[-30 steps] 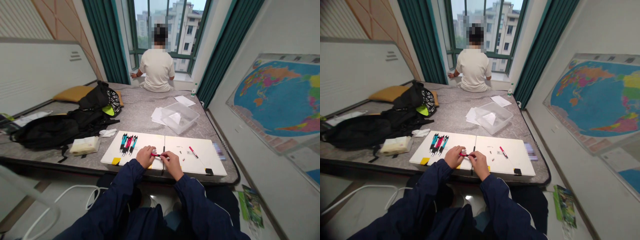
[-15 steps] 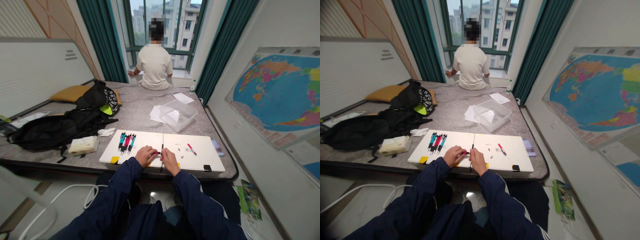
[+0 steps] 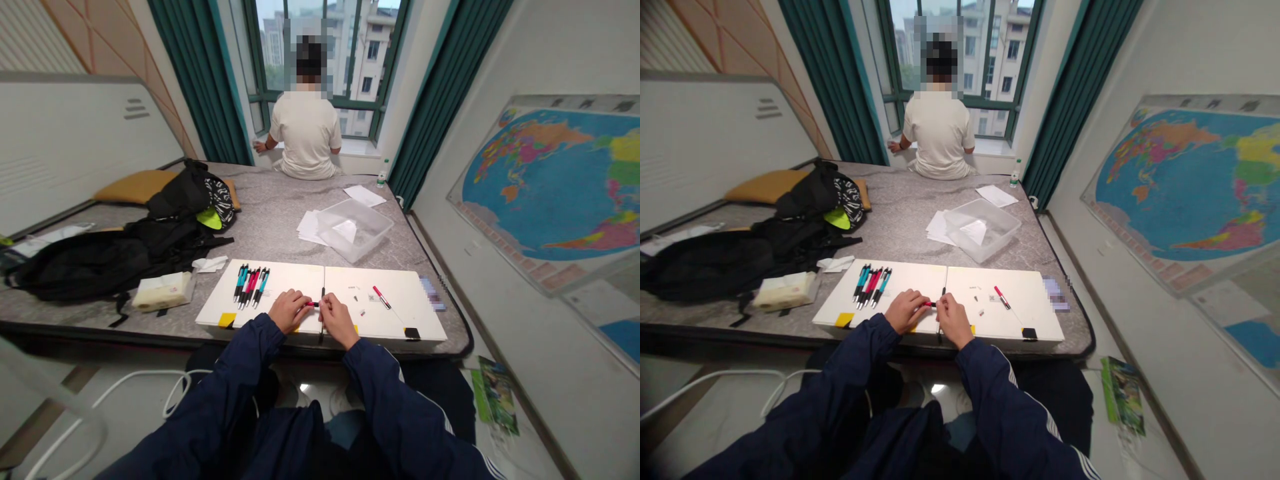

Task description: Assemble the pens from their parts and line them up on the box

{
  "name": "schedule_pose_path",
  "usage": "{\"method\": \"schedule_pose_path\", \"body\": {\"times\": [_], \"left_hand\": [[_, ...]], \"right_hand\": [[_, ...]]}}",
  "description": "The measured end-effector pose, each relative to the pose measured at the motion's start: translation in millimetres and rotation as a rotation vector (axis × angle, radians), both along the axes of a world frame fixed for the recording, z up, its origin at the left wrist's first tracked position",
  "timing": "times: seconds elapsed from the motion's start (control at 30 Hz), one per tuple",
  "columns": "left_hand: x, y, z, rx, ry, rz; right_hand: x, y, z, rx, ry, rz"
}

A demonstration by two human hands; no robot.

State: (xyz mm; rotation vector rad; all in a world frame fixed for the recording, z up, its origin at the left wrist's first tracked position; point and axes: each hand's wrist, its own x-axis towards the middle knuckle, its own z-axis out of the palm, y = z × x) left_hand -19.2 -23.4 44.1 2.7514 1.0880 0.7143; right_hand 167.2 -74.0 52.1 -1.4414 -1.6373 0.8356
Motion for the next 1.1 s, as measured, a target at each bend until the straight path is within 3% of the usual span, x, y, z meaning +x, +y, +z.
{"method": "schedule_pose_path", "body": {"times": [0.73, 1.1], "left_hand": [[0.2, -1.5, 0.7, 0.006, 0.015, 0.02], [0.6, -1.6, 1.8, 0.007, 0.02, 0.037]], "right_hand": [[-0.7, 0.3, -3.6, 0.004, -0.016, 0.0], [-5.5, 1.5, -3.3, 0.016, -0.118, -0.096]]}}
